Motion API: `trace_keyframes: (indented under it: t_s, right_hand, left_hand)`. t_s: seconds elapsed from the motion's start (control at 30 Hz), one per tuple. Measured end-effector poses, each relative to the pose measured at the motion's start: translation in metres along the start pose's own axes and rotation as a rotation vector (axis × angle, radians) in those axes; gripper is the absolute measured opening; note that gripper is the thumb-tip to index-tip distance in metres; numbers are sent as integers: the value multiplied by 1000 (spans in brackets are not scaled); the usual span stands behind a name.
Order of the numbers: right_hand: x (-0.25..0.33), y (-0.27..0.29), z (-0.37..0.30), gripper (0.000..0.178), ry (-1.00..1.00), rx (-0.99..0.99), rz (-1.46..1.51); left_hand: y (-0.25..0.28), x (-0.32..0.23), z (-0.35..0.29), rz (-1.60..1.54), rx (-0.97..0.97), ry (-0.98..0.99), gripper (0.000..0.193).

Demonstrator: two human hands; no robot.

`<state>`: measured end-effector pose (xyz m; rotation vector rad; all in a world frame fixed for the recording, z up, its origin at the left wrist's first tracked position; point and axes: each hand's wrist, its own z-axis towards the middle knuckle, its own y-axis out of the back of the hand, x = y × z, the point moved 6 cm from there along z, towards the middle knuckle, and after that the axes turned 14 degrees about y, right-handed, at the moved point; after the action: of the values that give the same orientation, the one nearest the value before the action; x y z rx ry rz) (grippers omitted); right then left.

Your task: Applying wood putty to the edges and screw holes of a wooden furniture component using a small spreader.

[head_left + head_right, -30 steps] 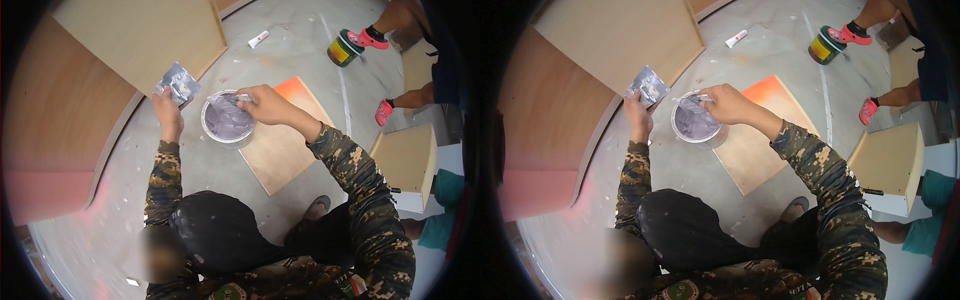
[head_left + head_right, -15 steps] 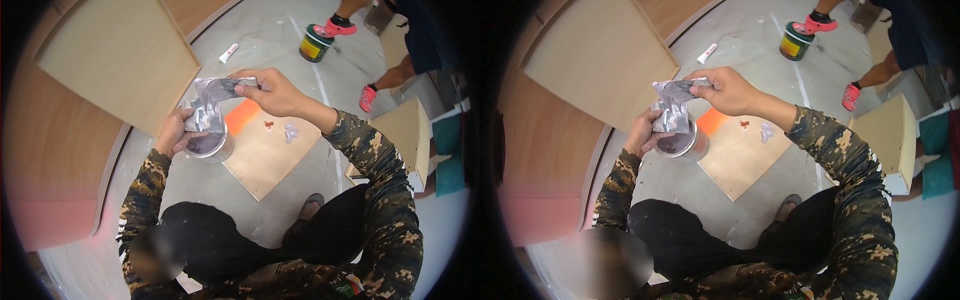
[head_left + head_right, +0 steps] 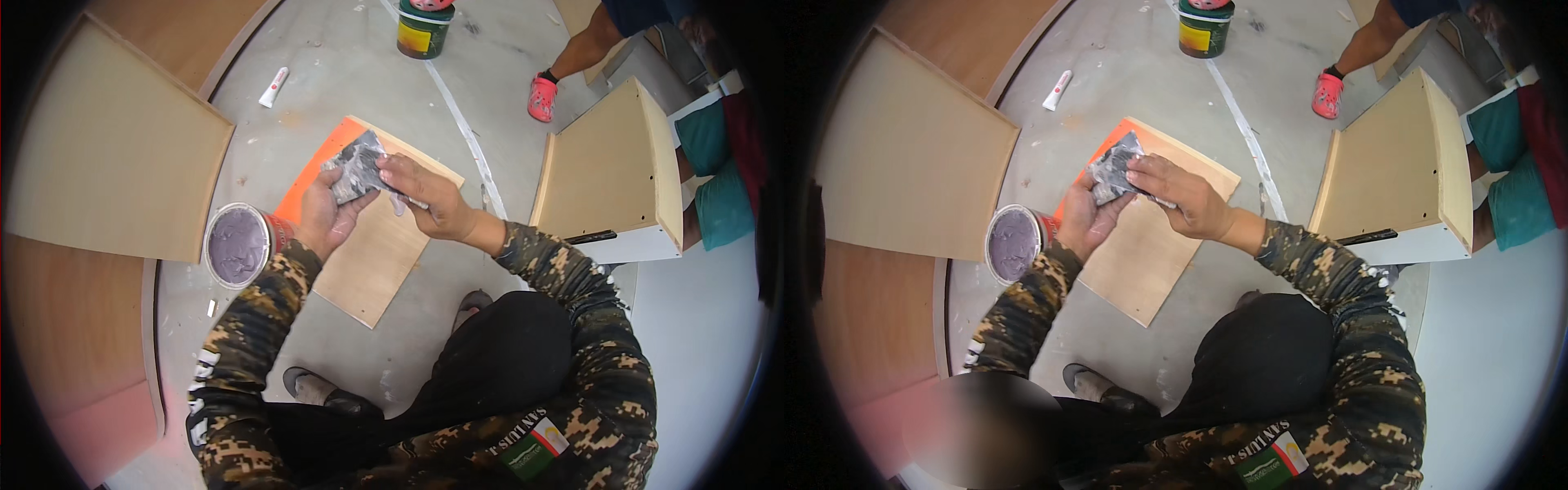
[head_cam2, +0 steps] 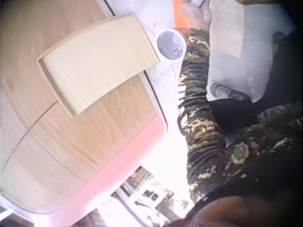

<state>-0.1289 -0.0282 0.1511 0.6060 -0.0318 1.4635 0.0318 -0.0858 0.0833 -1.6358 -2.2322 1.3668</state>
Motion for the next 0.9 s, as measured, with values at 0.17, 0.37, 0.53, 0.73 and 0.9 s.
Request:
trace_keyframes:
  t_s: [0.17, 0.37, 0.53, 0.73, 0.9]
  right_hand:
    - [-12, -11, -71, 63, -144, 17, -104]
    - [-26, -13, -112, 74, -298, 88, -199]
    - [-38, -14, -128, 80, -361, 160, -238]
    - [-56, -2, -146, 74, -389, 276, -249]
    - [-66, 27, -132, 63, -325, 369, -470]
  left_hand:
    - [15, 52, 23, 22, -76, -57, 37]
    - [22, 70, 34, 62, -78, -120, 35]
    - [32, 76, 37, 63, -136, -158, 36]
    - [63, 63, 42, 228, -194, -228, 37]
    - [68, 33, 42, 945, -400, -579, 43]
